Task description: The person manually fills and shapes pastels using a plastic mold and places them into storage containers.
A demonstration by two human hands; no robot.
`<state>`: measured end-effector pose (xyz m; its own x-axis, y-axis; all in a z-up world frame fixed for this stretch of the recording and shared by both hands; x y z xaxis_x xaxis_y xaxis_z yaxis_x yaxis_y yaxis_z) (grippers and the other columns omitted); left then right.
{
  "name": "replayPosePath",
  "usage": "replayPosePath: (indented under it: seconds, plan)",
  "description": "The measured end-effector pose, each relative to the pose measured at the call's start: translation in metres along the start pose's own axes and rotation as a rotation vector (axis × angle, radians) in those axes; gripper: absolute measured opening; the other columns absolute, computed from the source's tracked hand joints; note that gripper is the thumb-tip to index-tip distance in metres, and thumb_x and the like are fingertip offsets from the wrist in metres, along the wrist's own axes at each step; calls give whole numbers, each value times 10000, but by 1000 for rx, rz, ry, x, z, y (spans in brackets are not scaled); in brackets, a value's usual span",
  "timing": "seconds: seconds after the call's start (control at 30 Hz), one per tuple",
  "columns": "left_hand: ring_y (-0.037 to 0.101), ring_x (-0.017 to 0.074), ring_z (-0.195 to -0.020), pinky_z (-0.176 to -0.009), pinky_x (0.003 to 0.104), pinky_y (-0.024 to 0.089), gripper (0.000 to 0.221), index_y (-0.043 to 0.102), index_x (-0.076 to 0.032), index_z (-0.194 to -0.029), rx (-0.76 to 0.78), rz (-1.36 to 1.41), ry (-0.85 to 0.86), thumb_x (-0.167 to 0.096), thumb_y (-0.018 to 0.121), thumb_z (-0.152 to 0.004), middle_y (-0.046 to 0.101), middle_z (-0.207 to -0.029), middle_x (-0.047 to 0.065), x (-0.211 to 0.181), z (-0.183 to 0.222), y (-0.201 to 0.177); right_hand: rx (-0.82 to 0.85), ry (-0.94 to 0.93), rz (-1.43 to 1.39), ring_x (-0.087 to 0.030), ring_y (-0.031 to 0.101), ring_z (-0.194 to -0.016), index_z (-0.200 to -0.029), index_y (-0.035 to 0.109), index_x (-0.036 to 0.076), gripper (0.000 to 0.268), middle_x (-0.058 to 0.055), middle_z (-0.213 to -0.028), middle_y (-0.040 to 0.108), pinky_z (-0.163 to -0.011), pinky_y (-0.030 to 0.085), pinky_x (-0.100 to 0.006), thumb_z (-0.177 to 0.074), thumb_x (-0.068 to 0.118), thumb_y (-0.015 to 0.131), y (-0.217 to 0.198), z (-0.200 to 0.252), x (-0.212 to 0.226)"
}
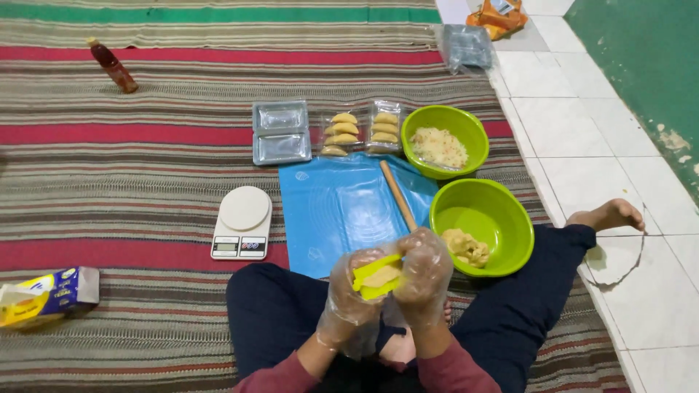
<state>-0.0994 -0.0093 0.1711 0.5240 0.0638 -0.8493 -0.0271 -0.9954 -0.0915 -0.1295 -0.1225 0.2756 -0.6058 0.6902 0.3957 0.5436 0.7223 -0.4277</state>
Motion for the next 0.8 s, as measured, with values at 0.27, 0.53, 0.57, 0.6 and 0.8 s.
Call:
replayPosePath:
  seconds: [0.27, 0.53, 0.57, 0.6, 0.8]
  plan:
    - [675, 248, -952, -870, 372, 556, 478, 497, -100, -1202, -154, -2, 373, -474, 643, -942, 641, -1058, 87, -23, -16, -1, -115, 38, 130, -274, 578, -744, -875, 527, 53, 94, -129, -843, 565, -696, 471, -393, -938, 71, 594, 6, -6, -3]
    - [702, 285, -843, -728, 383, 598, 541, 455, -65, -1231, -302, -106, 474, -518, 600, -973, 641, -1011, 130, 25, -20, 2, -85, 60, 189, -254, 571, -761, -896, 543, 59, 78, -116, -863, 576, -705, 472, -379, -969, 54, 514, 37, -5, -40]
    - [698, 277, -824, -705, 370, 583, 539, 522, -53, -1162, -246, -39, 432, -537, 628, -950, 650, -975, 114, 30, -29, 1, -70, 61, 201, -240, 575, -782, -927, 553, 62, 75, -104, -880, 594, -730, 475, -372, -961, 15, 506, 41, -6, -44]
    - [698, 277, -824, -705, 370, 583, 539, 522, -53, -1162, -240, -36, 435, -537, 628, -950, 650, -975, 114, 35, -35, 5, -75, 63, 204, -240, 575, -782, -927, 553, 62, 75, -104, -880, 594, -730, 475, -372, -961, 15, 506, 43, -11, -45]
    - [677, 258, -890, -751, 347, 600, 506, 432, -59, -1249, -323, -158, 543, -408, 662, -964, 609, -1071, 133, 67, -55, 5, 16, 124, 194, -227, 548, -724, -889, 515, 65, 260, -111, -843, 590, -637, 473, -345, -1048, 58, 309, 76, -19, -83]
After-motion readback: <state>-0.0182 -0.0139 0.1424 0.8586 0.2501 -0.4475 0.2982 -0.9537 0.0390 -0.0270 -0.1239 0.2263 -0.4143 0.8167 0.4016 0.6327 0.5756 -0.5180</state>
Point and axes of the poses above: each hand's wrist, its own z-axis away from the middle knuckle, its own y-axis out of the palm, x = y × z, the point moved 9 cm from there along -z, towards the middle knuckle
